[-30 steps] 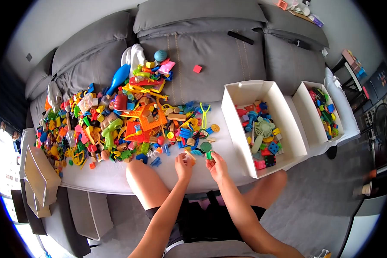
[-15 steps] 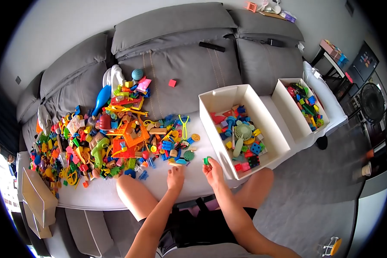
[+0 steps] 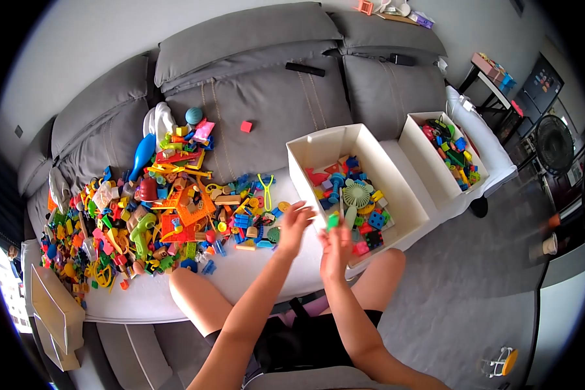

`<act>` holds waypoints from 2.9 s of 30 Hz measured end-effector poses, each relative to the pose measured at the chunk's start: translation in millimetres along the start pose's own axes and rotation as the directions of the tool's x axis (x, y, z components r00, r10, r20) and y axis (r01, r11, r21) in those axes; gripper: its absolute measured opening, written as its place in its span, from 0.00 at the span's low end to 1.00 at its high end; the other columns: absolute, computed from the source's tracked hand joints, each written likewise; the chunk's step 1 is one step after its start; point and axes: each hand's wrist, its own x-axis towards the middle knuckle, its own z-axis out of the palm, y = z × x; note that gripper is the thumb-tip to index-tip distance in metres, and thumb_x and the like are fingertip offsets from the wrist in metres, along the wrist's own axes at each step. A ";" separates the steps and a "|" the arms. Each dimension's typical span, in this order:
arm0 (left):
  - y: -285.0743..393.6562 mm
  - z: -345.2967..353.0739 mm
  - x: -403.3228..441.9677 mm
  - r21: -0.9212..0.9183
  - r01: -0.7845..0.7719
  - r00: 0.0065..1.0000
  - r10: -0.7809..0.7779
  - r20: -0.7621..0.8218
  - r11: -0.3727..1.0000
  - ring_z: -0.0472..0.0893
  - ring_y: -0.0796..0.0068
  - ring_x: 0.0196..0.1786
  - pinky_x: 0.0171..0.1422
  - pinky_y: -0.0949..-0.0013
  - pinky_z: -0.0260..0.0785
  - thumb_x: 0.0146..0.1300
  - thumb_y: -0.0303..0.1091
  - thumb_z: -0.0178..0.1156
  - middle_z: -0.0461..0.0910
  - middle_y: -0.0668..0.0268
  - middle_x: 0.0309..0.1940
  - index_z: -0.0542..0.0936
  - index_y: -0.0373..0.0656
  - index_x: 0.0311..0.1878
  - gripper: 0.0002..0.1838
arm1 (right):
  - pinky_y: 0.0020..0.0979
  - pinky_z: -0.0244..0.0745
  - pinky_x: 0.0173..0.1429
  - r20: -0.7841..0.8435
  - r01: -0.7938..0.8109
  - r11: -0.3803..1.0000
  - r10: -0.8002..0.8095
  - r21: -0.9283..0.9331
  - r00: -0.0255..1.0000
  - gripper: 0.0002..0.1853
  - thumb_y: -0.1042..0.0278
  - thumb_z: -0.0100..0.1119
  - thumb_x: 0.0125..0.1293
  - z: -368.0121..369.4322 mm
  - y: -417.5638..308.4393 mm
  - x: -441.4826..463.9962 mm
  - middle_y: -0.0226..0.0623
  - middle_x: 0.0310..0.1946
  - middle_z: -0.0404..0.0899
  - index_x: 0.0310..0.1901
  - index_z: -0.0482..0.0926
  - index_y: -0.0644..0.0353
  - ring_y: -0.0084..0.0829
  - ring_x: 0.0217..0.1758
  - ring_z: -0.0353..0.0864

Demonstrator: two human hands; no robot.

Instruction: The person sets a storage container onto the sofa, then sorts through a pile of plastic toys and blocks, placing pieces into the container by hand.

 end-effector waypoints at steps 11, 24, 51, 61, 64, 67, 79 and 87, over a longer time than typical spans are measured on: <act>-48.5 -109.4 -33.2 0.909 -0.089 0.878 0.463 -0.122 0.407 0.74 0.59 0.44 0.40 0.63 0.71 0.49 0.22 0.54 0.73 0.58 0.41 0.75 0.43 0.45 0.17 | 0.28 0.75 0.34 0.314 0.106 0.655 0.209 -0.748 0.926 0.28 0.72 0.55 0.58 -42.5 114.7 21.2 0.42 0.56 0.66 0.61 0.60 0.55 0.28 0.31 0.79; -32.7 -150.2 -37.7 0.999 -0.030 0.990 0.137 0.029 0.009 0.71 0.57 0.49 0.45 0.61 0.71 0.51 0.33 0.62 0.68 0.60 0.49 0.76 0.52 0.45 0.16 | 0.38 0.74 0.38 0.575 0.567 0.097 0.125 -0.818 0.808 0.19 0.70 0.65 0.45 -33.7 170.0 56.5 0.38 0.49 0.70 0.43 0.76 0.50 0.44 0.37 0.77; 35.0 50.1 14.1 0.434 -0.552 0.832 0.439 0.339 0.712 0.67 0.65 0.60 0.52 0.67 0.72 0.53 0.25 0.62 0.58 0.57 0.62 0.69 0.44 0.58 0.27 | 0.16 0.60 0.22 -0.163 0.067 0.995 -0.078 -0.072 0.983 0.24 0.55 0.46 0.67 15.5 0.7 18.6 0.37 0.40 0.77 0.57 0.63 0.64 0.15 0.18 0.66; -26.6 -127.2 -23.7 0.905 -0.086 0.888 0.444 -0.120 0.416 0.74 0.63 0.44 0.44 0.66 0.71 0.51 0.23 0.57 0.70 0.59 0.46 0.78 0.46 0.43 0.15 | 0.26 0.73 0.29 0.364 0.281 0.471 0.092 -0.836 0.927 0.25 0.69 0.60 0.54 -28.9 130.5 63.8 0.43 0.52 0.69 0.56 0.69 0.55 0.30 0.32 0.80; -10.7 -153.4 -31.7 0.991 0.038 0.913 0.398 -0.086 0.126 0.71 0.57 0.49 0.49 0.61 0.69 0.51 0.27 0.58 0.66 0.58 0.50 0.73 0.53 0.52 0.22 | 0.34 0.76 0.37 0.504 0.504 0.017 0.037 -0.863 0.863 0.33 0.64 0.63 0.50 -22.8 168.1 90.3 0.49 0.63 0.56 0.60 0.64 0.48 0.43 0.44 0.78; 4.8 -163.2 -28.4 1.000 0.028 0.975 0.220 -0.025 -0.011 0.71 0.56 0.50 0.49 0.59 0.69 0.52 0.30 0.58 0.65 0.58 0.51 0.69 0.57 0.56 0.25 | 0.38 0.75 0.41 0.355 0.388 -0.093 0.256 -0.917 0.899 0.37 0.59 0.65 0.47 5.1 168.5 110.0 0.49 0.65 0.51 0.61 0.62 0.43 0.46 0.50 0.75; -40.6 -166.6 -58.0 0.929 -0.133 0.897 0.440 -0.035 0.346 0.75 0.65 0.32 0.34 0.64 0.69 0.54 0.25 0.57 0.73 0.63 0.34 0.73 0.44 0.41 0.10 | 0.29 0.73 0.37 0.415 0.359 0.397 0.060 -0.844 0.908 0.22 0.60 0.68 0.49 -36.0 172.0 65.4 0.37 0.33 0.77 0.43 0.75 0.61 0.31 0.33 0.78; -45.6 -128.4 -26.3 0.121 -0.044 0.700 0.117 -0.705 0.992 0.74 0.81 0.29 0.29 0.80 0.68 0.61 0.30 0.53 0.74 0.67 0.37 0.65 0.43 0.51 0.15 | 0.22 0.73 0.36 0.236 -0.062 0.850 0.214 -0.522 0.948 0.15 0.67 0.62 0.57 -10.0 115.8 27.5 0.31 0.33 0.77 0.43 0.74 0.64 0.19 0.34 0.76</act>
